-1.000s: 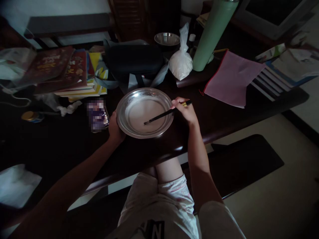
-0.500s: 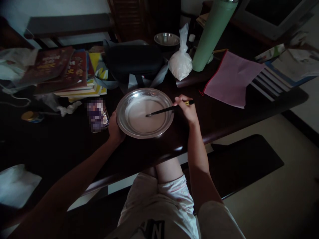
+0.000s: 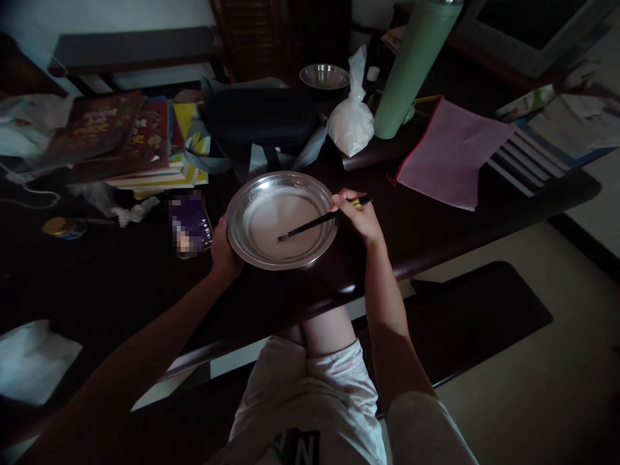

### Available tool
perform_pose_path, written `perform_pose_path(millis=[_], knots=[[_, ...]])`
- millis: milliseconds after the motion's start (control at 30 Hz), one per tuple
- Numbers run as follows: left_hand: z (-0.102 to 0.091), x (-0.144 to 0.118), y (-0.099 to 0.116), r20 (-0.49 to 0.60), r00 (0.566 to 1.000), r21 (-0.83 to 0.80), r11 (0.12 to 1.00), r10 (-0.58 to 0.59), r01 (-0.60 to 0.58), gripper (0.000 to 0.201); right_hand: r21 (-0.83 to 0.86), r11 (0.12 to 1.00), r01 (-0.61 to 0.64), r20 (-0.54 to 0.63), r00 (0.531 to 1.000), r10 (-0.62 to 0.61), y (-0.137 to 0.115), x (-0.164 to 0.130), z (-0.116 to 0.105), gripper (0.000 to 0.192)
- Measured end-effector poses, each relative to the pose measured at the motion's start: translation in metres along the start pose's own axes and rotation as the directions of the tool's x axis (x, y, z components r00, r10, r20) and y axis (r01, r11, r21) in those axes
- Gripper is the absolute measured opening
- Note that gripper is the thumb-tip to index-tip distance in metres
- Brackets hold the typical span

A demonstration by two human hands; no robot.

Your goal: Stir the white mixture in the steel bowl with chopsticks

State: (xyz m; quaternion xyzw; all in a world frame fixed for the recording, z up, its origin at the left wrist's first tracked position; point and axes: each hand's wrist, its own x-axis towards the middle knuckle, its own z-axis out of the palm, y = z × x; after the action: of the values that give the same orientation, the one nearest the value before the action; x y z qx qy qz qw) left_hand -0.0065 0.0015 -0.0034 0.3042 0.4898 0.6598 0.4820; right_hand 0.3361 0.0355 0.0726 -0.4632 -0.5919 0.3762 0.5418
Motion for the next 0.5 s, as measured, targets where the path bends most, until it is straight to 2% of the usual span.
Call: perform_pose_path(millis=[200,367,500], knots=[[0.003,-0.0022,0.0032,-0.016,0.999,-0.013,0.999,-0.03,0.03,0.045,0.05,0.999,0.016,-0.074,0.997,-0.012,0.0022,-0.0006,-0.0026,0.08],[0.0047,-0.004,0.0039,-0.039,0.999,0.01,1.0,0.003,-0.003,0.047,0.02,1.0,0.004,0.027,1.0,-0.005,0.0011,-0.0008,-0.0025,0.076],[0.0042,-0.0033,0.0027,-0.017,1.0,0.009,1.0,0.002,-0.002,0.049,0.054,0.998,0.024,-0.054,0.998,-0.021,0.0002,-0.0012,-0.0035,0.077]])
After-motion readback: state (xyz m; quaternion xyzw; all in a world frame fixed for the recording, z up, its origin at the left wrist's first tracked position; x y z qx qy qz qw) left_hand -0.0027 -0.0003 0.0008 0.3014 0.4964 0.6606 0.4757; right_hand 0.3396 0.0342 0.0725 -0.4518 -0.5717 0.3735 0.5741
